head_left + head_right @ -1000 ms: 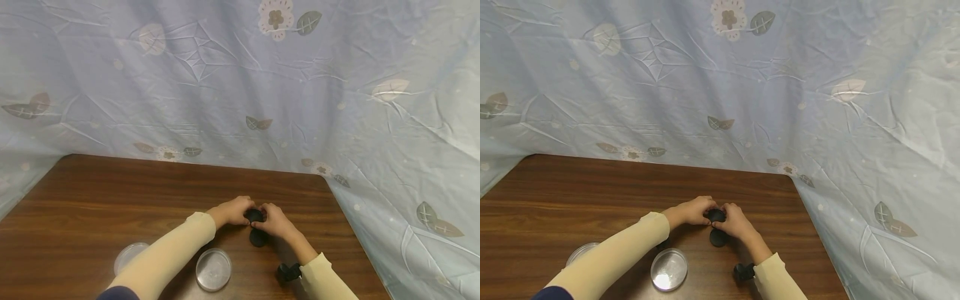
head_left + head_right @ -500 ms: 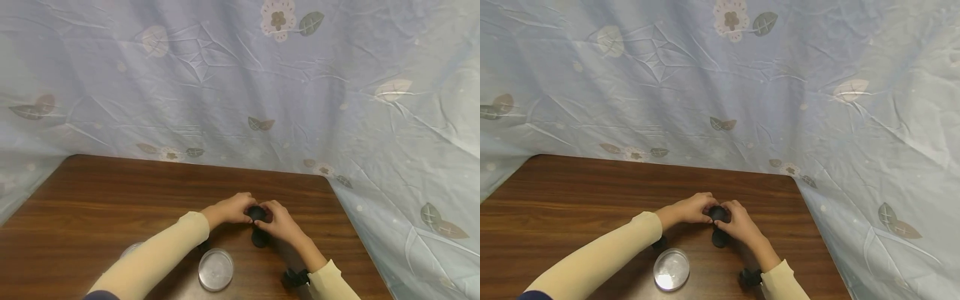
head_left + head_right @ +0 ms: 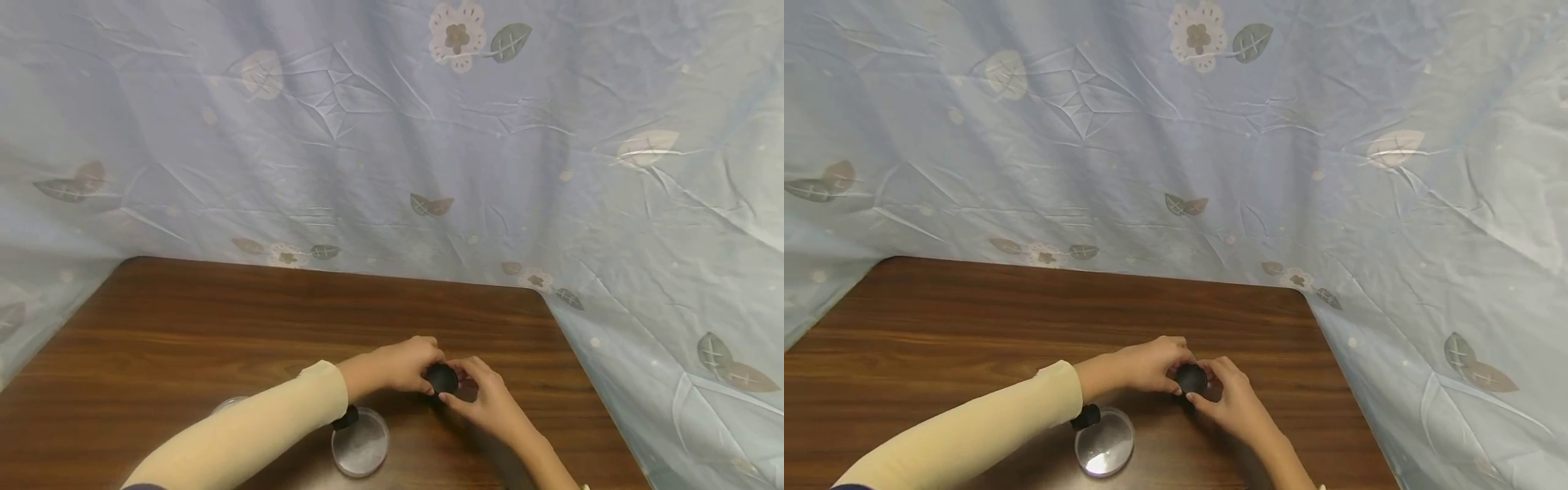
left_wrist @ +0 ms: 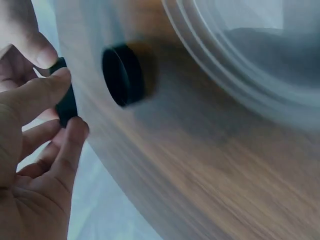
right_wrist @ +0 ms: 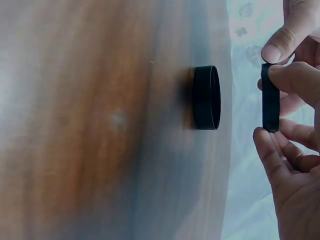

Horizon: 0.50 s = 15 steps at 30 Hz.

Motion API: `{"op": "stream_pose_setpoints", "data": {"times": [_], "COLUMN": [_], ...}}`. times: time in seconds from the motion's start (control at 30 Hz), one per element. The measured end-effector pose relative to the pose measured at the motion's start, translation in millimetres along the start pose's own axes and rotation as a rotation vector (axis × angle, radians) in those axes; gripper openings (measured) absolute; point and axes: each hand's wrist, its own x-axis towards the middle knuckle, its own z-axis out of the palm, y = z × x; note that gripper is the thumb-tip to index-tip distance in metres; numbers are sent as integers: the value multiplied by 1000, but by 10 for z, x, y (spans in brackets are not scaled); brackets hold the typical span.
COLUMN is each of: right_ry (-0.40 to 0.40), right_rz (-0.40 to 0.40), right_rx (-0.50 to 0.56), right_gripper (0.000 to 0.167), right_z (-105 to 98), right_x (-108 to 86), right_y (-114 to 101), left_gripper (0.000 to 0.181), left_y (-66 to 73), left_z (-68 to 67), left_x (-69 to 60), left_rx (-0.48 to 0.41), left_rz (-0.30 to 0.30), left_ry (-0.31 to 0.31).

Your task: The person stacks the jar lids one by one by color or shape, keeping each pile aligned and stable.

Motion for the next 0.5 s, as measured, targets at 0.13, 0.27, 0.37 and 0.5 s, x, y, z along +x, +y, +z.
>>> {"op": "stream_pose_setpoints", "data": {"times": [0.13, 0.27, 0.37, 0.5], "right_ry": [13, 28, 36, 27], "right_rz": [-9, -17, -14, 23], "right_rx": [-14, -40, -45, -37], "right_gripper": [50, 50, 51, 49], "right_z": [-16, 0, 29, 73], "right_x": [-162, -294, -380, -483], "right_y": [-35, -48, -38, -15], "left_gripper": [46, 47, 47, 47], "left_y": [136, 219, 271, 334], "left_z": [58, 125, 180, 260], "left_x": [-25, -46, -53, -53], "left_rx": [20, 12, 33, 81], "left_rz": [8, 17, 16, 9], "left_ry": [-20, -40, -60, -92]}}
